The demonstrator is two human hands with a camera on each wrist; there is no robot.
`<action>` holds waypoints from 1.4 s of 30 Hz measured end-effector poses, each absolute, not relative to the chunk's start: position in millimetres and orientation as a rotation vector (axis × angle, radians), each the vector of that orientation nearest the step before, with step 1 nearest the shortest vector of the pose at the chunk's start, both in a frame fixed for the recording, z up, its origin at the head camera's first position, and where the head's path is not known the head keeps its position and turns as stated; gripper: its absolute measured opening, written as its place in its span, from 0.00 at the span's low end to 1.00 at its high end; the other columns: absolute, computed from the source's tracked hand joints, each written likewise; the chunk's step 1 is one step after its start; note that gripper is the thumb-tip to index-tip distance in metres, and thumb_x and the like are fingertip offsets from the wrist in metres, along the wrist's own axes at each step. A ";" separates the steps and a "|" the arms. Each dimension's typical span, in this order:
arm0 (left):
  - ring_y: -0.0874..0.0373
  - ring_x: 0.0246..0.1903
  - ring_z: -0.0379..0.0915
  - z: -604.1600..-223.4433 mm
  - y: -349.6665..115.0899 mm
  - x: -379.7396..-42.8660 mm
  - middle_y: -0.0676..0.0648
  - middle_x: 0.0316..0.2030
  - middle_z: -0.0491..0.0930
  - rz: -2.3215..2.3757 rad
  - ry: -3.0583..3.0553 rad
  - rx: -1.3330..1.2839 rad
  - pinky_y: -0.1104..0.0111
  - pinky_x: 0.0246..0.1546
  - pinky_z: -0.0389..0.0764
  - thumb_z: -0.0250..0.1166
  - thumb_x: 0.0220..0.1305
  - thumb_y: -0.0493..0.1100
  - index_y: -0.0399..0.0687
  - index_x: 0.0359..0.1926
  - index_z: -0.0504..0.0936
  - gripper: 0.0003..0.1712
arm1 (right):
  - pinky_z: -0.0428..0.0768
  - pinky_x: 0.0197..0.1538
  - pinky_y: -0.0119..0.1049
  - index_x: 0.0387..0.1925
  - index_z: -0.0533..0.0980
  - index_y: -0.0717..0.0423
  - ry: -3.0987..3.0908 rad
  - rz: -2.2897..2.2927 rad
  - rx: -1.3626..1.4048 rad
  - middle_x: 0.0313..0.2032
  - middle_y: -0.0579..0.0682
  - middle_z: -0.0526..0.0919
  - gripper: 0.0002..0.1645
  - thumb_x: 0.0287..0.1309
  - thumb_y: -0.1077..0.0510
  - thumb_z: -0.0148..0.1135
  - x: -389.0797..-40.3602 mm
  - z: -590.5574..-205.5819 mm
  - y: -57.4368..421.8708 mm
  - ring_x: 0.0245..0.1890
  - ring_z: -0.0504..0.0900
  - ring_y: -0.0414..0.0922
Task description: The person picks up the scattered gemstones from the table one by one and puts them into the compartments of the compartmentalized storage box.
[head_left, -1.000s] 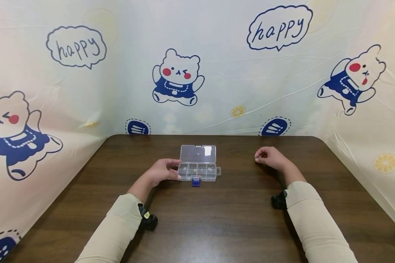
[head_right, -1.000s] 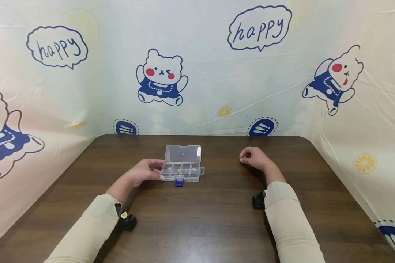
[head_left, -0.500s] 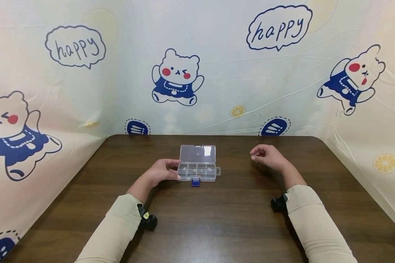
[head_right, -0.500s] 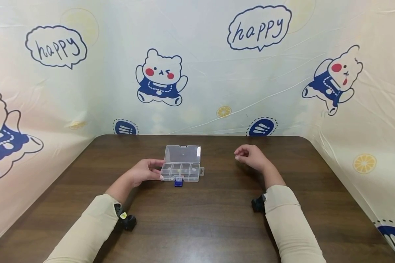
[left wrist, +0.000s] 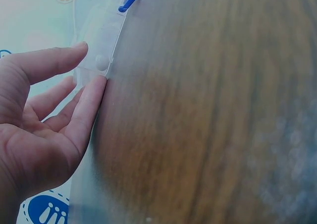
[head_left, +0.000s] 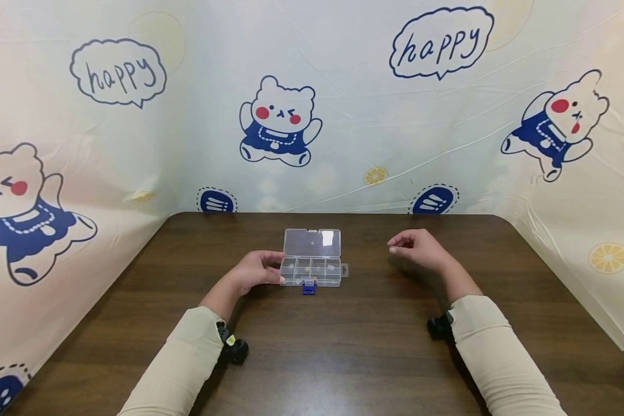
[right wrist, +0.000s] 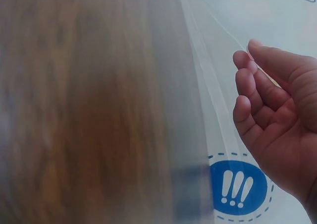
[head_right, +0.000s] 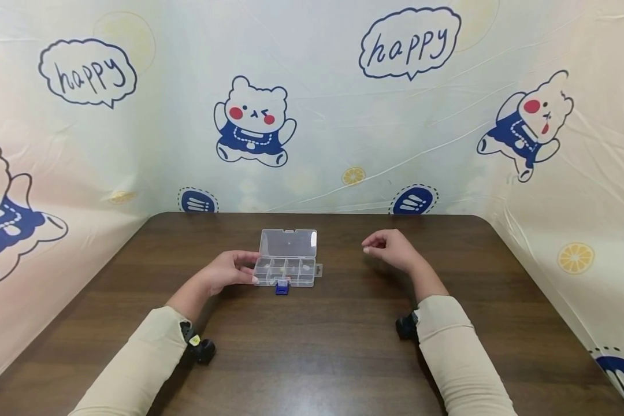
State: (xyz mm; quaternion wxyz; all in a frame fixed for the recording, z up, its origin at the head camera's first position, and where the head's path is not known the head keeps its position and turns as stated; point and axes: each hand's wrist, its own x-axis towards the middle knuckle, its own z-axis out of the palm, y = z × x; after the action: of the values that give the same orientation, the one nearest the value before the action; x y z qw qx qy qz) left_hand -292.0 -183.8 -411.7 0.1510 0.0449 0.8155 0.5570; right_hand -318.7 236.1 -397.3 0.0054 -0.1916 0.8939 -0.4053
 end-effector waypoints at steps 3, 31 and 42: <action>0.49 0.41 0.79 -411.6 -183.7 -291.6 0.38 0.55 0.76 1.598 2.342 0.125 0.63 0.45 0.82 0.74 0.48 0.28 0.40 0.64 0.74 0.39 | 0.79 0.40 0.38 0.43 0.83 0.63 2.792 -1.273 -0.617 0.34 0.49 0.84 0.14 0.60 0.57 0.68 -317.6 -396.1 232.0 0.35 0.77 0.47; 0.50 0.42 0.79 -412.1 -183.8 -291.6 0.38 0.57 0.75 1.592 2.346 0.130 0.63 0.45 0.82 0.74 0.49 0.29 0.40 0.64 0.73 0.39 | 0.78 0.38 0.39 0.42 0.83 0.58 2.779 -1.249 -0.780 0.33 0.46 0.84 0.11 0.59 0.57 0.68 -303.9 -385.9 190.8 0.33 0.76 0.47; 0.50 0.41 0.79 -412.3 -183.8 -292.1 0.37 0.57 0.75 1.599 2.339 0.119 0.63 0.45 0.82 0.74 0.49 0.28 0.40 0.64 0.73 0.38 | 0.78 0.37 0.40 0.40 0.84 0.56 2.742 -1.235 -0.826 0.31 0.45 0.83 0.10 0.57 0.57 0.70 -299.1 -378.6 173.0 0.32 0.75 0.47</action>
State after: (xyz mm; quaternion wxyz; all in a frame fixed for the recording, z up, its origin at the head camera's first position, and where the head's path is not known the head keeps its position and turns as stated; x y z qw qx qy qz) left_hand -292.1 -183.8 -412.3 0.1524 0.0416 0.8151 0.5574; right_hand -299.1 173.0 -378.6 0.0117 -0.2647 0.8792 -0.3959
